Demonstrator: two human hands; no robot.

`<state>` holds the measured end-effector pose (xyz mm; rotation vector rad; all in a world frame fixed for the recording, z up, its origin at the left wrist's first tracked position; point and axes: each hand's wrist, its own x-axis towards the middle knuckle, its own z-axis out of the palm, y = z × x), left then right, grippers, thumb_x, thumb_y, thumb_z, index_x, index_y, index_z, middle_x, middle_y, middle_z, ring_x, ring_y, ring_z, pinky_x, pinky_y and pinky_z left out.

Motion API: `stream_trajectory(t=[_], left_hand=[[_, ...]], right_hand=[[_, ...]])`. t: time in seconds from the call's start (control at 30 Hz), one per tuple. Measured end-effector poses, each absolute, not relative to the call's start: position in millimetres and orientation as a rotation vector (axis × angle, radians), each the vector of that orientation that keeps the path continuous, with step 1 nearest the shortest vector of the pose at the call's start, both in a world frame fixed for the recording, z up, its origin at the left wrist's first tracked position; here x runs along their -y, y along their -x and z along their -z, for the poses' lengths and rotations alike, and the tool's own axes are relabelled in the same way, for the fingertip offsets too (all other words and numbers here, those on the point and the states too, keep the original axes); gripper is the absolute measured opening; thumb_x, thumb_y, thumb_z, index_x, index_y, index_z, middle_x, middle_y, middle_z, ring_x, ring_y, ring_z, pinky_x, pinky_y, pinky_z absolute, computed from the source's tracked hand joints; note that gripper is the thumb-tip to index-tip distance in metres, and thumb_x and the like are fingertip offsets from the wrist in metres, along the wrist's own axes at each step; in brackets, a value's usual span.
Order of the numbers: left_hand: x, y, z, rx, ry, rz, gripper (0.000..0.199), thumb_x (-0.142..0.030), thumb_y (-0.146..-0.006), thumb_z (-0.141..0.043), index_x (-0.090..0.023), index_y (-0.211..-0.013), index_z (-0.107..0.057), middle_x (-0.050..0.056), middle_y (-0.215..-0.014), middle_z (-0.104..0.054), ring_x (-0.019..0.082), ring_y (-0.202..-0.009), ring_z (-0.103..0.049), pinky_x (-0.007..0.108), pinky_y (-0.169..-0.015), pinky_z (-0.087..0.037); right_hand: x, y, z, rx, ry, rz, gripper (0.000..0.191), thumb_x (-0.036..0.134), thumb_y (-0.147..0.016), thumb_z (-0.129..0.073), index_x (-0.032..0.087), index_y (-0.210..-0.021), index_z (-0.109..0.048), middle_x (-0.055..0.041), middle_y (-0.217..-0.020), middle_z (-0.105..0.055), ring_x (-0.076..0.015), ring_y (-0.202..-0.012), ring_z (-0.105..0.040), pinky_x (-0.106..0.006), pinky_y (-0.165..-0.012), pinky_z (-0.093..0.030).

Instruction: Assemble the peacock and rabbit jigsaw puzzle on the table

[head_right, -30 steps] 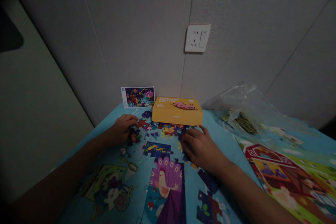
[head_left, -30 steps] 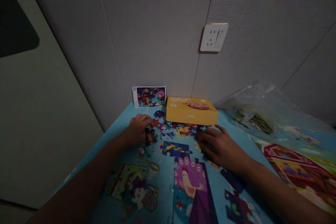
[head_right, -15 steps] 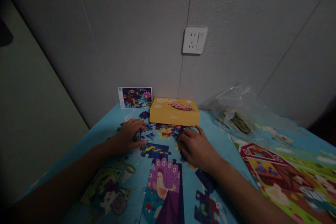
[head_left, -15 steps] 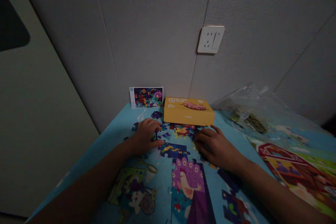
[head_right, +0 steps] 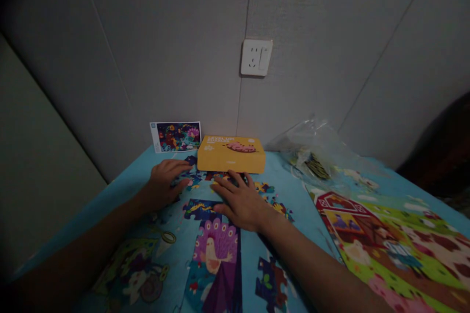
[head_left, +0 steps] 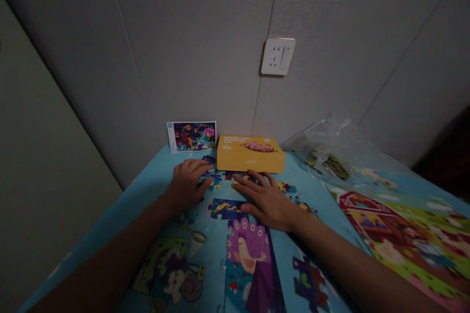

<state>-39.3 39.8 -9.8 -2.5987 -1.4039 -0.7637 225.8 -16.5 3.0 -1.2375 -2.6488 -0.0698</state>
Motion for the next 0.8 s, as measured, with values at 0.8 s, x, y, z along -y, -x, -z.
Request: stream_trajectory(t=[0.8], left_hand=[[-33, 20, 22, 1.144, 2.871, 0.497, 0.051, -0.045, -0.093, -0.049, -0.030, -0.141, -0.046, 0.008, -0.143, -0.050, 0.033, -0.125, -0.041, 0.054, -0.105, -0.025]], right_hand=[[9, -232, 7, 2.465, 1.435, 0.097, 0.027, 0.036, -0.096, -0.045, 0.020, -0.115, -0.058, -0.0099, -0.137, -0.054, -0.0281, -0.125, -0.045, -0.053, -0.108, -0.023]])
